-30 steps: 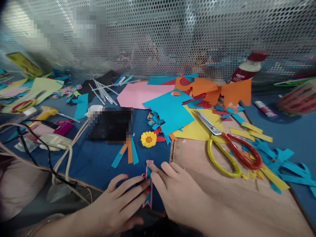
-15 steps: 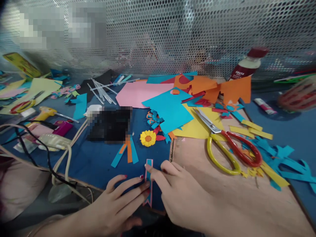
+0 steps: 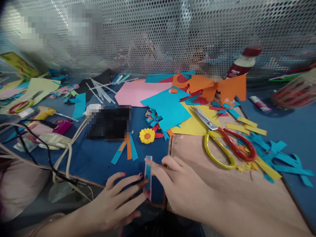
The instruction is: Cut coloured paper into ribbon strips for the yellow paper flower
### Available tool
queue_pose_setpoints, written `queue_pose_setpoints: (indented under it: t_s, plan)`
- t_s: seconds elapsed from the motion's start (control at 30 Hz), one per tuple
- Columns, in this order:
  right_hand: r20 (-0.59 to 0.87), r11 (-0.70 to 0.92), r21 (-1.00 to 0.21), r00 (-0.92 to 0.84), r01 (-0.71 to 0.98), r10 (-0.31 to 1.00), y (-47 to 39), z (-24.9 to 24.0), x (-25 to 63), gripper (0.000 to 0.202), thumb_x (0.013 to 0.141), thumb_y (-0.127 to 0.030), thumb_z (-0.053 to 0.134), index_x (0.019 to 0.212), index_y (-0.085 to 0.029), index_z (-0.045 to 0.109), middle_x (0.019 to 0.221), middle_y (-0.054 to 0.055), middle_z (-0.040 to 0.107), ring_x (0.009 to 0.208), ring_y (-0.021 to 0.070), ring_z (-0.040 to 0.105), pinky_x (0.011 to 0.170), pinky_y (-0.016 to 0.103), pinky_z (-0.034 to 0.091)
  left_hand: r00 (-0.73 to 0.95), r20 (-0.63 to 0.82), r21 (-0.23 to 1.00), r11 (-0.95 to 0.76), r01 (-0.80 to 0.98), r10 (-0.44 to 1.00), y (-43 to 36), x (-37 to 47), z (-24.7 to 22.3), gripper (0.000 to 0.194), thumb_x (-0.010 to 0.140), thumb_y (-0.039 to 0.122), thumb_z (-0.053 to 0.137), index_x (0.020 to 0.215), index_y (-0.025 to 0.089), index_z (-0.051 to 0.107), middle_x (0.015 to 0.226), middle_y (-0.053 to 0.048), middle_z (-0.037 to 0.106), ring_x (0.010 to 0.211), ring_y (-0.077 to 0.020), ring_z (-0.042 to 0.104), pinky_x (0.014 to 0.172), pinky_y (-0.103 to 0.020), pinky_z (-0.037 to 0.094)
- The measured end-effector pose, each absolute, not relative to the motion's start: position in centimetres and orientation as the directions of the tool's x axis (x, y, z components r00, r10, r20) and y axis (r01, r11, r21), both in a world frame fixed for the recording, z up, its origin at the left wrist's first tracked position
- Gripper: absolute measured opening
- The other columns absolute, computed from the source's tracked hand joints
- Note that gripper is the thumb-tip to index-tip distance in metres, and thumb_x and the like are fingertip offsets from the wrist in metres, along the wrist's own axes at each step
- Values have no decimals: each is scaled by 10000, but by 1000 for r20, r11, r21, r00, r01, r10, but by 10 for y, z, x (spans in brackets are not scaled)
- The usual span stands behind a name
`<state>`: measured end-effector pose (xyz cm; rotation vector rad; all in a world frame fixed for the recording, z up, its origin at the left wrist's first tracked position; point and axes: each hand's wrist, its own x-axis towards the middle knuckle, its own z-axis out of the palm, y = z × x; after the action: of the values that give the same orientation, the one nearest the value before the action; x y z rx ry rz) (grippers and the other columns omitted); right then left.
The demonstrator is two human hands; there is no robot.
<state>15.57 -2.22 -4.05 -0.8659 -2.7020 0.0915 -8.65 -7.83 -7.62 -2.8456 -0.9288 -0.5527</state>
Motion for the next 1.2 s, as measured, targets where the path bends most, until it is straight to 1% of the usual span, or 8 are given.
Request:
queue_pose_setpoints:
  t_s: [0.17, 0.33, 0.5, 0.6, 0.83, 1.0, 1.1, 1.2]
  plan:
    - [263, 859, -133, -818, 495, 512, -33, -50, 157, 419, 807, -58, 421, 1190, -80, 589, 956, 132, 641, 855, 214, 507, 725, 312, 472, 720, 372, 22, -781, 624, 586, -81, -87, -79, 393, 856, 368, 592, 1230, 248, 583, 1270, -28, 605, 1228, -206, 445, 1113, -409, 168]
    - [324, 843, -185, -779, 504, 537, -42, -44, 161, 428, 861, -71, 360, 1215, -154, 585, 963, 65, 671, 791, 164, 516, 698, 253, 448, 684, 428, 108, -785, 610, 591, -83, -90, -84, 417, 842, 346, 611, 1181, 104, 596, 1257, -90, 619, 1209, -214, 475, 1125, -420, 167]
    - [410, 894, 0, -815, 448, 408, -52, -44, 159, 374, 934, -144, 311, 852, -230, 666, 940, 4, 704, 705, 144, 500, 633, 238, 398, 725, 373, 68, -796, 601, 579, -84, -93, -81, 350, 847, 298, 604, 1167, 158, 609, 1310, -69, 585, 1247, -222, 445, 1131, -438, 142]
    - [422, 886, 8, -805, 463, 417, -55, -48, 156, 403, 936, -139, 286, 770, -224, 644, 967, 9, 711, 693, 144, 501, 655, 247, 393, 725, 350, 68, -787, 613, 594, -84, -93, -78, 326, 847, 292, 604, 1156, 187, 614, 1331, -43, 570, 1258, -227, 431, 1132, -451, 136]
    - [385, 856, -76, -777, 511, 498, -62, -49, 154, 348, 925, -152, 323, 860, -204, 660, 1006, 11, 710, 718, 152, 505, 676, 264, 413, 711, 340, 153, -782, 604, 615, -83, -90, -76, 327, 842, 305, 593, 1144, 183, 616, 1343, -17, 563, 1168, -214, 475, 1123, -440, 157]
    - [325, 854, -147, -790, 500, 519, -62, -44, 159, 291, 847, -125, 405, 963, -211, 657, 1042, 20, 703, 745, 168, 524, 657, 272, 441, 694, 279, 216, -748, 627, 663, -84, -89, -67, 372, 838, 290, 589, 1197, 192, 585, 1352, 1, 555, 1180, -225, 457, 1112, -443, 152]
    - [303, 814, -243, -756, 527, 580, -58, -40, 163, 417, 775, -64, 419, 1117, -192, 622, 907, 34, 706, 780, 171, 542, 684, 258, 461, 702, 264, 217, -750, 625, 661, -82, -89, -61, 338, 845, 219, 563, 1181, 202, 588, 1328, 17, 575, 1210, -215, 441, 1114, -424, 141]
    - [304, 825, -242, -767, 511, 565, -54, -42, 162, 488, 741, -36, 413, 1185, -141, 587, 953, 63, 702, 787, 180, 534, 692, 268, 470, 690, 282, 213, -744, 633, 667, -81, -90, -59, 315, 843, 178, 550, 1151, 221, 601, 1301, 7, 594, 1229, -206, 438, 1105, -411, 172]
